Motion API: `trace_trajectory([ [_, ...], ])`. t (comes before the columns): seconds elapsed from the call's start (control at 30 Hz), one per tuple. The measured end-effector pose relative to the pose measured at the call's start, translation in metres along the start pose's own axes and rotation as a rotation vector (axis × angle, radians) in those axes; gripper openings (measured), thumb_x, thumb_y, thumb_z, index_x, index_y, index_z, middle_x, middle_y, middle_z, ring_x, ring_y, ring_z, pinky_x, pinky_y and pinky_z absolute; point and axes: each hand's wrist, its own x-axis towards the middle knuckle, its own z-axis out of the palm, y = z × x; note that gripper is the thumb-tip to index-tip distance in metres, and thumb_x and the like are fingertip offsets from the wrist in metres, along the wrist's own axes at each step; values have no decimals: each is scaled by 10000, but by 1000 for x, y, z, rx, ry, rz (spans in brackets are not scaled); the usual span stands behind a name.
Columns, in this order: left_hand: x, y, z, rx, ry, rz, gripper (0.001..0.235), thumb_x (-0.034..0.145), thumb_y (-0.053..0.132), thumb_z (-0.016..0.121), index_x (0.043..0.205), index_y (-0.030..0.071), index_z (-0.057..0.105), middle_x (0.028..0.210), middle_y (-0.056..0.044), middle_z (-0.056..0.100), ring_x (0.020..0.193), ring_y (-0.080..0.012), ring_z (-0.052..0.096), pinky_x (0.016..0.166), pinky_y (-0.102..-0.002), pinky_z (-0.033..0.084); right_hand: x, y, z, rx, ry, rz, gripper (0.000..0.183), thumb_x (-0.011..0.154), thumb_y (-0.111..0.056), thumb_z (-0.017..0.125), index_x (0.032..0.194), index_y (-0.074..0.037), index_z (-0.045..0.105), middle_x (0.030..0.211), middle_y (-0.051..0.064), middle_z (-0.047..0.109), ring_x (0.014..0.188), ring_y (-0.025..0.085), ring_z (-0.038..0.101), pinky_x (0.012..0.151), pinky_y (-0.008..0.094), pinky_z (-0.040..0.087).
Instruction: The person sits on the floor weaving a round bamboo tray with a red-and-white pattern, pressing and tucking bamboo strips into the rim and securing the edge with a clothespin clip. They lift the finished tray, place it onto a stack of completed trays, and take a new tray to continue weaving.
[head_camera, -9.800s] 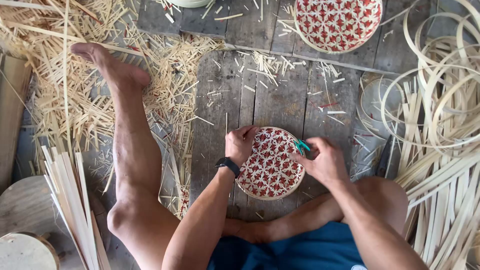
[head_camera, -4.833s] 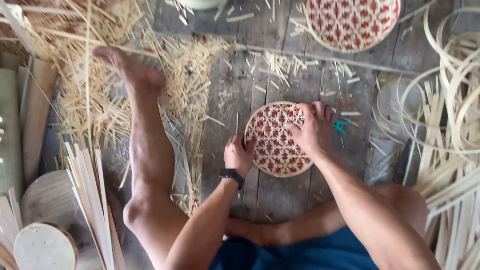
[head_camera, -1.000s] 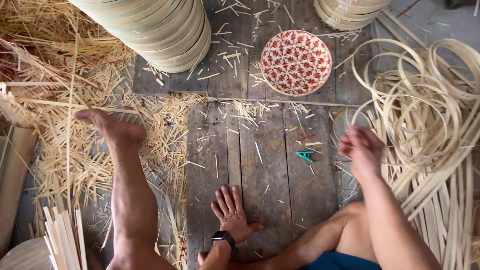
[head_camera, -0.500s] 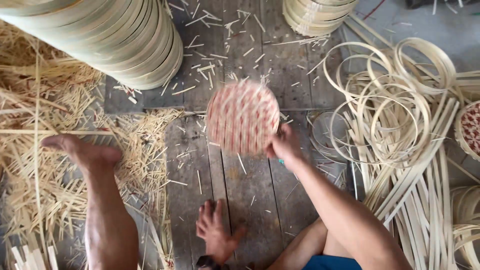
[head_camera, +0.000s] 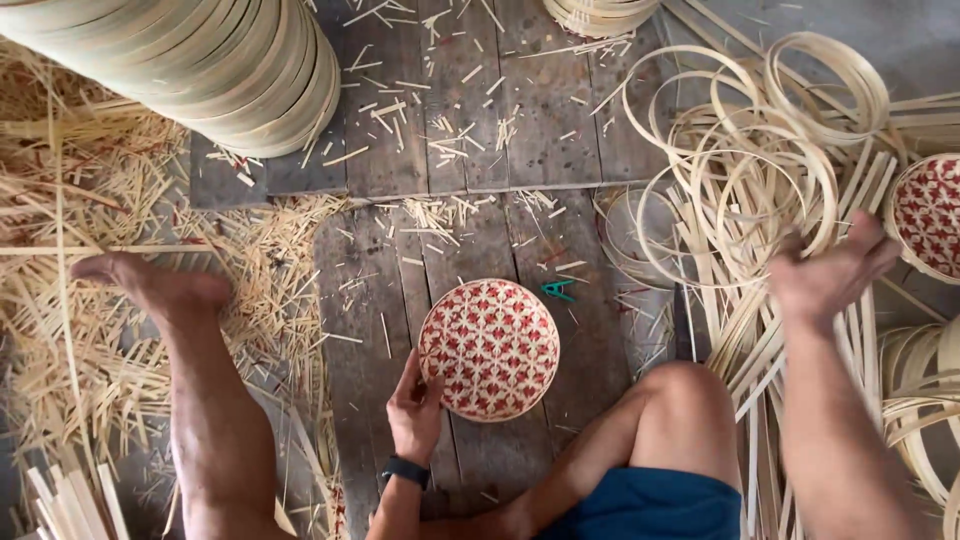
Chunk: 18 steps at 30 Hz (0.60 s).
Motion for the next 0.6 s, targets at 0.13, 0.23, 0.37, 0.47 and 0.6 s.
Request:
trace_trajectory([
  [0.13,-7,17,8,100,-37,105,646,892,114,732,1497,31,523,1157,-103,767,914,-121,709,770,-266,586,22,89,16,-149,-110,-171,333,940,21,779,1254,38,673,1154,217,628,975,266,634,853,414,566],
  [0.23,-6,30,20,420,171,185,691,818,154,800,1435,19,520,1178,-141,649,970,-172,692,716,-285,632,16,48,0,63,-100,-291,158,1021,47,741,1179,34,749,1001,153,715,843,222,670,813,374,577],
  [0.37,-15,73,42,399,111,213,513,901,219,769,1364,49,629,1212,-134,668,984,-224,718,752,-323,626,-29,-54,-35,594,-194,61,119,1073,8,684,1183,11,730,974,81,718,749,155,668,698,296,578],
  [0.47,-15,109,70,561,161,485,501,870,232,802,1325,85,654,1246,-110,683,1033,-257,700,833,-367,608,-64,-100,-33,858,-307,237,116,1078,-18,651,1175,-8,714,937,68,722,721,138,688,661,287,598],
  [0.6,-23,123,96,395,35,256,566,896,254,790,1389,70,582,1291,-148,597,1067,-202,661,652,-302,664,-133,-110,-13,1203,-480,423,140,1059,-93,670,1158,1,697,939,78,719,730,173,703,659,334,605],
])
